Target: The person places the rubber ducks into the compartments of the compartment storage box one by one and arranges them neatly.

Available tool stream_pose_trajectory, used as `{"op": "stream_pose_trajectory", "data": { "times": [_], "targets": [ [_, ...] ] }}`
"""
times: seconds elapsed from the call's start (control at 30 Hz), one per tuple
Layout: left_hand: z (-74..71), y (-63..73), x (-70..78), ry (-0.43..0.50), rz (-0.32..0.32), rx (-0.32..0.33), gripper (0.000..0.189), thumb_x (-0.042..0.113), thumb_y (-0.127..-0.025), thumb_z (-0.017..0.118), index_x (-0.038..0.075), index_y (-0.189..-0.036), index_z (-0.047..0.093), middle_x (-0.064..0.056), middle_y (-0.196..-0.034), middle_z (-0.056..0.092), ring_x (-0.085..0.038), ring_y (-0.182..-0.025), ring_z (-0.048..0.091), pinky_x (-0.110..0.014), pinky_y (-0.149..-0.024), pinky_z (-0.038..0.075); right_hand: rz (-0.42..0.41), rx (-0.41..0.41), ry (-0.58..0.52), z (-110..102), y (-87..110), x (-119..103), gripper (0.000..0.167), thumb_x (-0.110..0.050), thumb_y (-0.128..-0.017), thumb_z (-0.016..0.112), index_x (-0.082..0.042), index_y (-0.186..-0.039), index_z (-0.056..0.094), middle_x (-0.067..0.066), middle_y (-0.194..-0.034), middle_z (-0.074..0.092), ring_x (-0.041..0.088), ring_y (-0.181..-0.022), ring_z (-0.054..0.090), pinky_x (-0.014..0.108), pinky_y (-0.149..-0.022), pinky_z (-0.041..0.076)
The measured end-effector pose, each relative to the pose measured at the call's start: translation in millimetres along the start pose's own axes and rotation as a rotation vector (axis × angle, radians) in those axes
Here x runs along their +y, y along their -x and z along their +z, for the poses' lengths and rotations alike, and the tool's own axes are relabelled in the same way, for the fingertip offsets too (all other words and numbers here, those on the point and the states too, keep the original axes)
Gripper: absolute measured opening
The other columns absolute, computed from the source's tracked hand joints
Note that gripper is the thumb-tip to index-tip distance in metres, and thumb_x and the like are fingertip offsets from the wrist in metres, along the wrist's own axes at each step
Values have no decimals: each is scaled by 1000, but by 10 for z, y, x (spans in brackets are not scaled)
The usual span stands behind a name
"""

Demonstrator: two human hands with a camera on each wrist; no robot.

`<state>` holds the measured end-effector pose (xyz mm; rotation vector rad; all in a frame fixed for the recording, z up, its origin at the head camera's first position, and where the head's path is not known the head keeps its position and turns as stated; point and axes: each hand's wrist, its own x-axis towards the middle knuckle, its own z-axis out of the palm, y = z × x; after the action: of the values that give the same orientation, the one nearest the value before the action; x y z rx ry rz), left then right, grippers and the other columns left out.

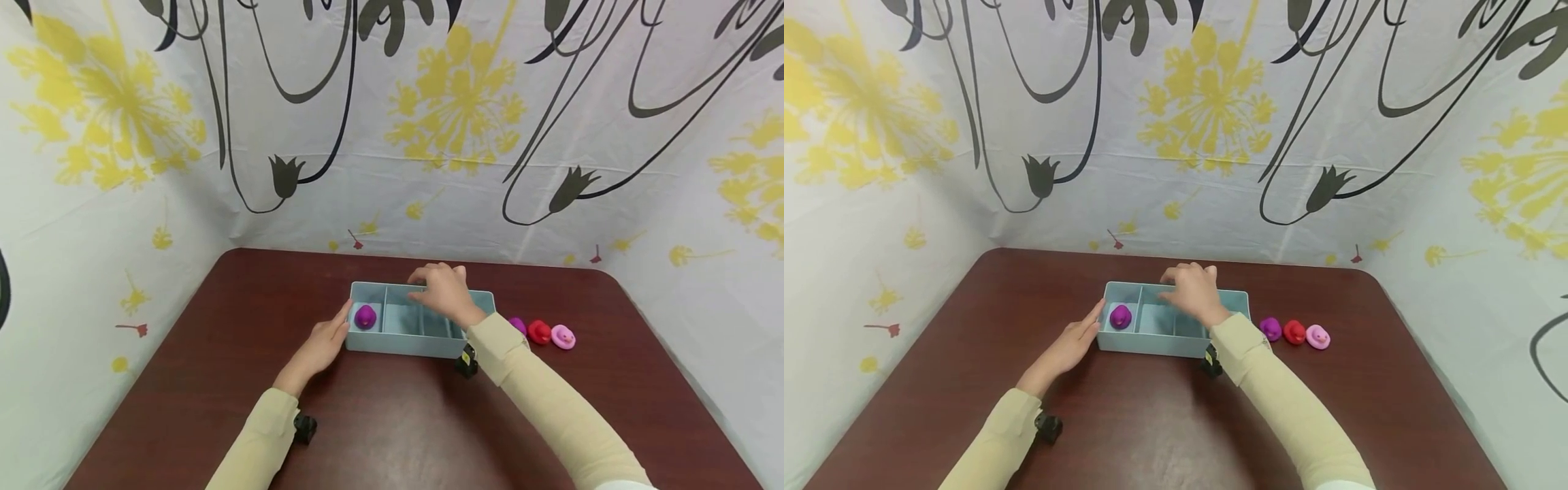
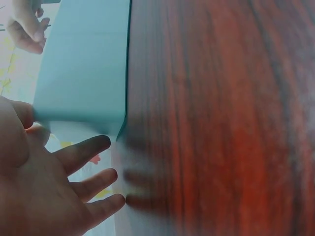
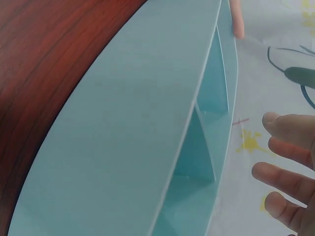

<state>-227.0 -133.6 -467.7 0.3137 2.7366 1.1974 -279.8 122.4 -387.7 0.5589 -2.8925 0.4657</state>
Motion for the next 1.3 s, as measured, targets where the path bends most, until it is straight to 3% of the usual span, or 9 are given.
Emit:
{"op": "stream_pose_trajectory", "data": {
  "times": [0.4,1.3],
  "targets": [
    [10,-5,-1,-37,-22,-1,53,32,-104,34,33,-154,14,-13,-149,41,-42,-137,33,-64,-107,26,40,18,-27,-130,124,266,24,-29,-80,77,-20,-101,74,-1,-98,70,18,-88,60,40,-72,26],
    [53,-25,-15,-6,-29,-19,53,32,-105,31,33,-154,11,-15,-152,35,-40,-139,31,-61,-109,25,81,34,-70,-259,351,704,25,-26,-80,76,-19,-104,73,1,-103,70,19,-90,62,40,-71,25]
  ]
}}
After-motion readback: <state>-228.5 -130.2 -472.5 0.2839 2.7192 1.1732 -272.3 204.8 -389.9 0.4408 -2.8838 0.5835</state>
